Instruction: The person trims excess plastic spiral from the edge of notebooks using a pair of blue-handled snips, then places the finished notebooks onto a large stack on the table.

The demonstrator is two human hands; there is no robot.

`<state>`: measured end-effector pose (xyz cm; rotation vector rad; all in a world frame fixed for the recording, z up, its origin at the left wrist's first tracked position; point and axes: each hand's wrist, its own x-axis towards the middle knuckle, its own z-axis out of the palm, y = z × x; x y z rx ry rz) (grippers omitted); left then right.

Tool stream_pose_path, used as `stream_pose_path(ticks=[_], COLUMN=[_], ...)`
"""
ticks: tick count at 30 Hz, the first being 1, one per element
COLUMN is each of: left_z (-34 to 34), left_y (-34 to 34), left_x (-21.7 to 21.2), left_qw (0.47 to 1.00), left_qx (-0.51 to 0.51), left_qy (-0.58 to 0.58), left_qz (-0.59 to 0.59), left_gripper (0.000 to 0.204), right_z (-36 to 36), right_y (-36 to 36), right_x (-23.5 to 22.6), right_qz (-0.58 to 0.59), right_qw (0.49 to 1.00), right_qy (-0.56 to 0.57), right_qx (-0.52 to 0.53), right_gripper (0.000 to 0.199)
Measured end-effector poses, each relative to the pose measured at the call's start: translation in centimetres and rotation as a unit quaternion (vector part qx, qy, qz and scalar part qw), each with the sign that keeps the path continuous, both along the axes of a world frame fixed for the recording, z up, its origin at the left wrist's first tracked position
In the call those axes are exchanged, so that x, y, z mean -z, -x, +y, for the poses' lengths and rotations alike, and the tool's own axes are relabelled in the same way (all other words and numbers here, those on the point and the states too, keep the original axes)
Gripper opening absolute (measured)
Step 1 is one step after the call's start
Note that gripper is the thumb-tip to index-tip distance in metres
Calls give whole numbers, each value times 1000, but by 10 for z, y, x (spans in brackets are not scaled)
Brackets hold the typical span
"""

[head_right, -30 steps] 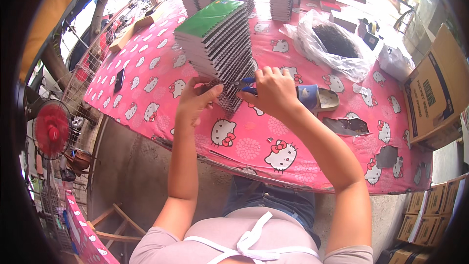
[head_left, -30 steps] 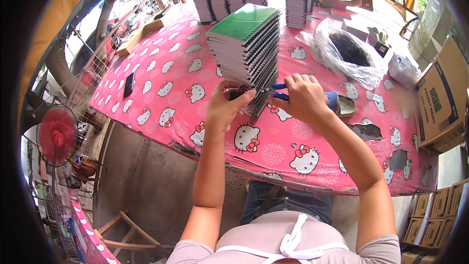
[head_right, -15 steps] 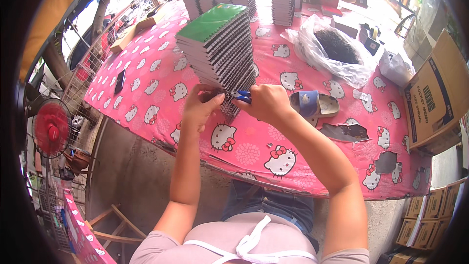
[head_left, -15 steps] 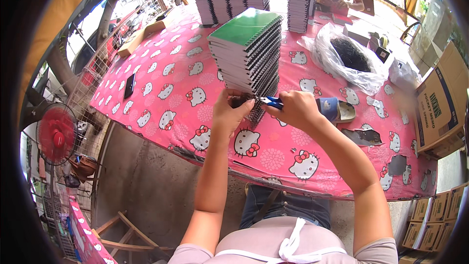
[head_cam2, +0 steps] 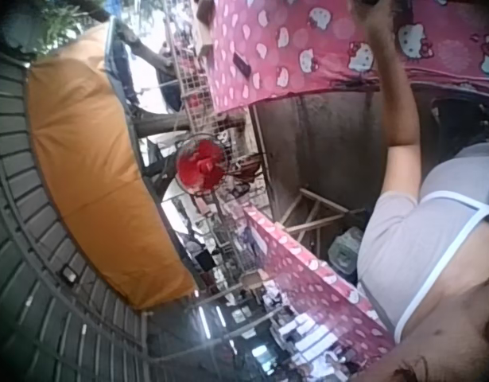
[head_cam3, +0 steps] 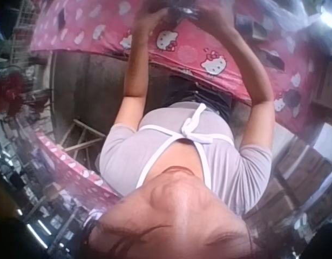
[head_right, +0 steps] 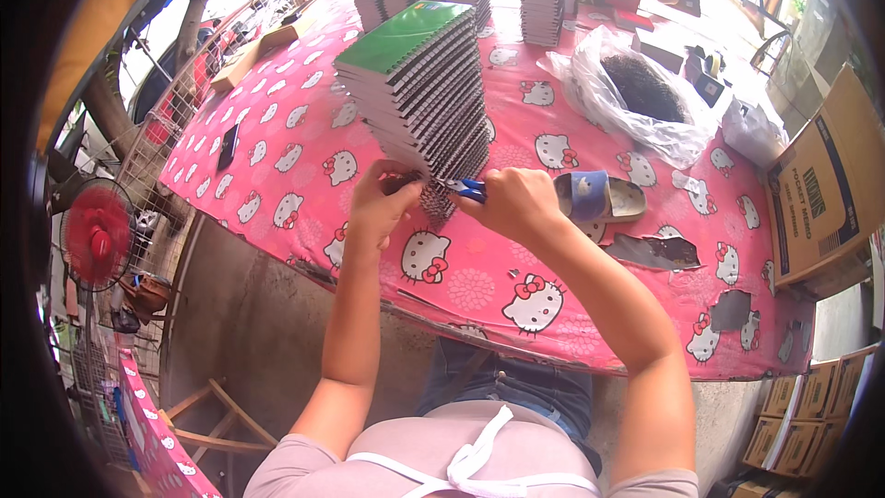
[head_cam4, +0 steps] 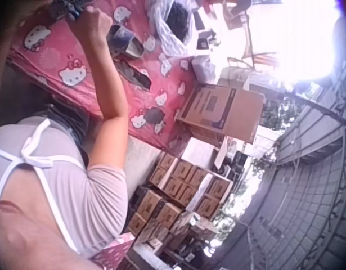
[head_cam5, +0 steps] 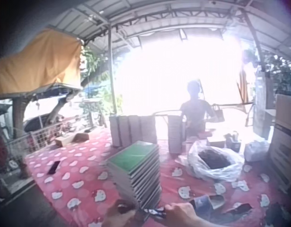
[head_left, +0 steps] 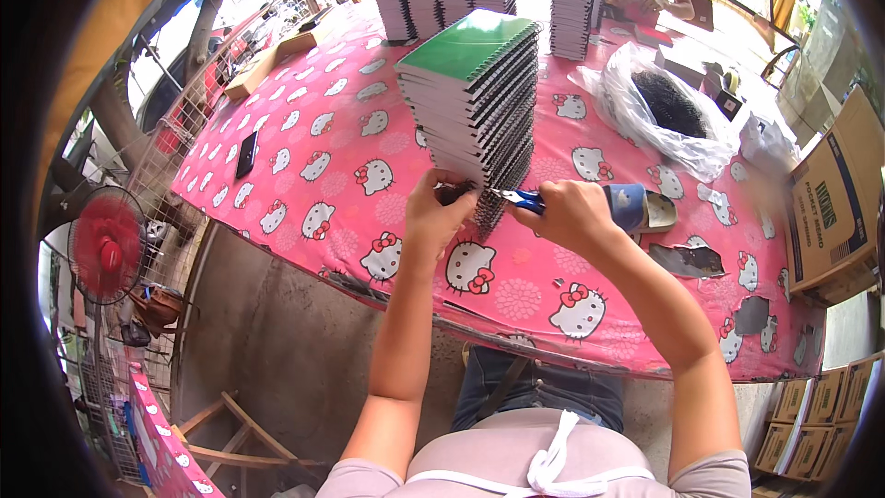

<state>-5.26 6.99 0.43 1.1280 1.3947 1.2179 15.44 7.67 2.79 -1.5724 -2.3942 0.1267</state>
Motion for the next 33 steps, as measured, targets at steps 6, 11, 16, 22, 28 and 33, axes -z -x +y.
stream_pose_path(ticks=[6, 11, 16, 22, 28, 33], left_z=[-5, 0, -6, 3, -3, -2], left_y=[-16, 1, -6, 3, -1, 3], left_x=[-4, 8, 0, 30, 19, 31], left_qw=[999, 1000, 999, 995, 992, 991], left_qx=[17, 1, -1, 15, 25, 30], left_qy=[-36, -10, 15, -11, 53, 25], left_qz=[-24, -5, -46, -98, -115, -128], left_gripper=[39, 44, 45, 45, 42, 45], right_z=[10, -2, 3, 2, 5, 2], right_y=[-17, 8, -14, 11, -15, 5], right_x=[28, -11, 28, -1, 34, 24], right_qz=[39, -52, 39, -49, 32, -2], right_qw=[966, 992, 961, 992, 960, 999], right_qy=[-253, 113, -272, 117, -271, -23], right_qx=[-44, 18, -42, 3, -59, -23], right_gripper=[55, 54, 55, 53, 55, 53])
